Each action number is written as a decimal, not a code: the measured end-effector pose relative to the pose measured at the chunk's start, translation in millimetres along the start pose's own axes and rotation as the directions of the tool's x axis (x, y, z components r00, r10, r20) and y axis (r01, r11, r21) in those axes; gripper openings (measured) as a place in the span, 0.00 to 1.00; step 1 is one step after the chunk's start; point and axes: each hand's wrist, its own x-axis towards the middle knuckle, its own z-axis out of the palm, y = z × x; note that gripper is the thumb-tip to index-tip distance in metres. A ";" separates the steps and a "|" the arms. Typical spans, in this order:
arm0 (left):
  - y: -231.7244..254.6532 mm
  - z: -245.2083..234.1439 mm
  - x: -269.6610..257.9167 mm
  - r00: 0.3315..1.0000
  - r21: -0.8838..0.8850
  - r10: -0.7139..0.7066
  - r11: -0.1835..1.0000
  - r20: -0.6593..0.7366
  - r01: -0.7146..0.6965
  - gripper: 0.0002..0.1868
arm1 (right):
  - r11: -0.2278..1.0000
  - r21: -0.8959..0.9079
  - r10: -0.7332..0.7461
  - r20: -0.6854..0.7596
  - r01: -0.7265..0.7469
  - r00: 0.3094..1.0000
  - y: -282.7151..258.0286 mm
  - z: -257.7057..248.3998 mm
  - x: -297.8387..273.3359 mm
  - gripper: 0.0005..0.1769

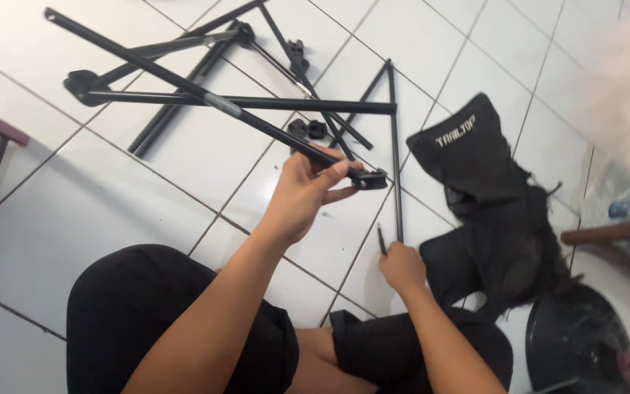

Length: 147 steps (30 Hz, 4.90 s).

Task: The person assembles a metal frame structure on a tiled floor. They connect black metal poles using plastic joints and secure them with screws using a small tool. The person works cross-legged, handling multiple poles and fasteners to build the frame.

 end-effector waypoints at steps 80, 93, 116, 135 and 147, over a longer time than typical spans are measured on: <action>-23.3 19.2 -6.7 0.998 0.168 -0.043 0.985 -0.042 0.050 0.08 | 0.743 -0.306 -0.650 -0.545 0.596 0.530 -133.7 -229.4 -155.2 0.06; -30.5 16.7 -16.3 0.998 0.201 -0.054 0.978 -0.045 0.061 0.07 | 0.802 -0.200 -0.561 -0.575 0.562 0.596 -126.0 -215.4 -164.7 0.07; -25.5 21.6 -19.9 0.985 0.245 -0.106 0.960 -0.134 0.136 0.07 | 0.377 0.795 0.882 -0.151 -0.474 0.447 341.0 5.7 -218.2 0.16; -28.6 24.7 -18.4 0.984 0.290 -0.105 0.946 -0.146 0.144 0.07 | 0.582 0.796 0.282 -0.390 0.167 0.877 100.1 -136.5 -153.3 0.14; -29.7 7.2 -12.1 0.993 0.236 -0.086 0.966 -0.079 0.103 0.07 | 0.693 0.246 -0.361 -0.695 0.678 0.622 -95.1 -232.8 -156.7 0.07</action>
